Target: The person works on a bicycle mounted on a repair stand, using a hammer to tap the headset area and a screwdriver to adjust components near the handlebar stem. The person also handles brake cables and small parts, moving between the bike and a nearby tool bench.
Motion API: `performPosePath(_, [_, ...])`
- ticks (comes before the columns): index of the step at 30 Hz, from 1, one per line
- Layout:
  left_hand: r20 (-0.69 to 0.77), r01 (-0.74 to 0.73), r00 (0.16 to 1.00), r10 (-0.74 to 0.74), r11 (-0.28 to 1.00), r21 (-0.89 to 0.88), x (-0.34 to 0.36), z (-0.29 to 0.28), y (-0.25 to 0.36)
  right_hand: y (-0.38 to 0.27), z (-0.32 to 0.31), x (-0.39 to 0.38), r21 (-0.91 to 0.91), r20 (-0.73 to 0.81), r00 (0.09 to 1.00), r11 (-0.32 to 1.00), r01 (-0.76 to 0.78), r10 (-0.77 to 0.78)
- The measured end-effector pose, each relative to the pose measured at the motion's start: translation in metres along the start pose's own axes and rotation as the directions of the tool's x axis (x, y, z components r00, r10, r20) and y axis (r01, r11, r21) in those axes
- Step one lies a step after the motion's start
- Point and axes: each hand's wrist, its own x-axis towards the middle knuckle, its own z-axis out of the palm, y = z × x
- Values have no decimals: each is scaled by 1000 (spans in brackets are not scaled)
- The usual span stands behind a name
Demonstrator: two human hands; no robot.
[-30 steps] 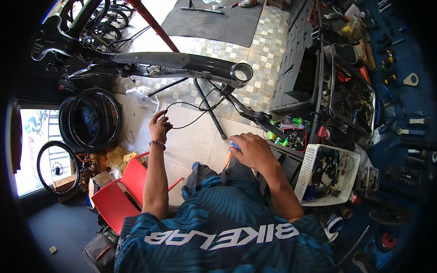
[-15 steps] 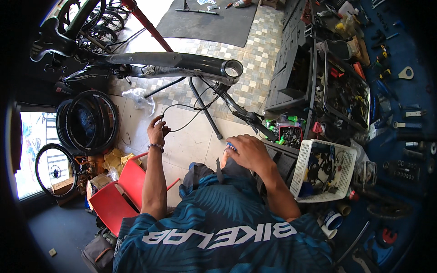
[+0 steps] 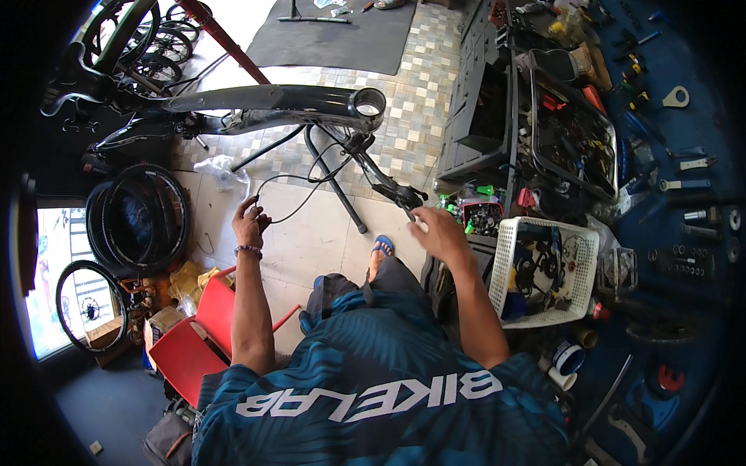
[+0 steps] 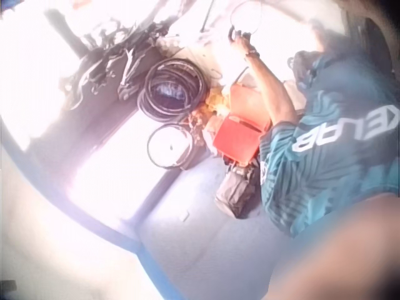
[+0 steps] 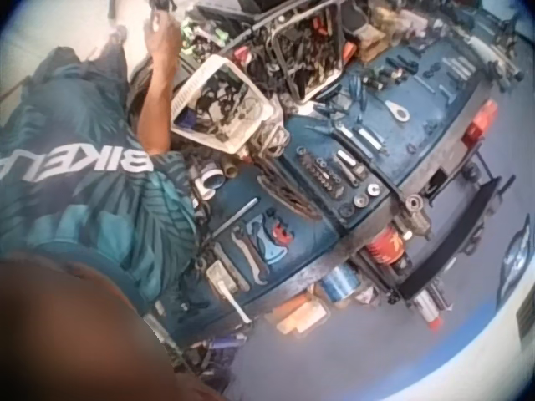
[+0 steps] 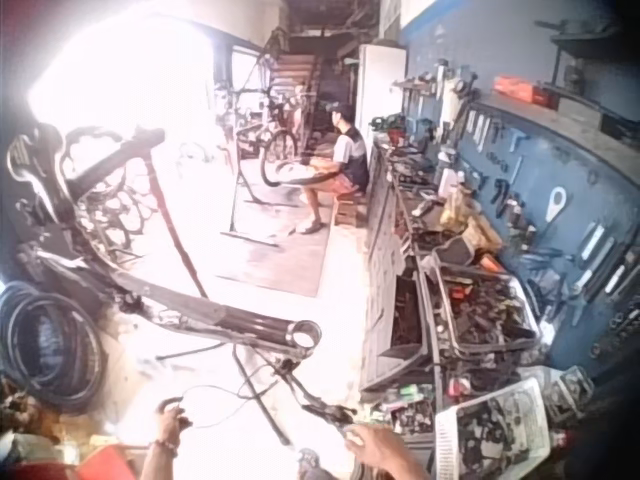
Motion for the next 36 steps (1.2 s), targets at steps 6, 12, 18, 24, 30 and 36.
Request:
performPosePath(6, [29, -11, 1000, 11, 1000, -5, 1, 1, -3, 87, 43, 31, 138, -30, 948, 941, -310, 317])
performPosePath(12, [14, -1, 1000, 1, 1000, 11, 6, -3, -3, 103, 61, 46, 66, 185, 906, 915, -398, 381])
performPosePath(18, [26, -22, 999, 22, 999, -33, 5, -16, -3, 92, 88, 37, 259, 314, 919, 910, -324, 237])
performPosePath(24, [39, -29, 999, 31, 998, -48, 6, -15, -5, 67, 118, 16, 252, 271, 927, 910, -328, 259])
performPosePath(30, [36, -36, 999, 36, 999, -19, 7, -9, 1, 46, 124, 11, 243, 186, 936, 909, -339, 299])
performPosePath(36, [39, -42, 998, 41, 999, 17, 10, -5, 6, 36, 118, 6, 222, 200, 910, 888, -402, 362])
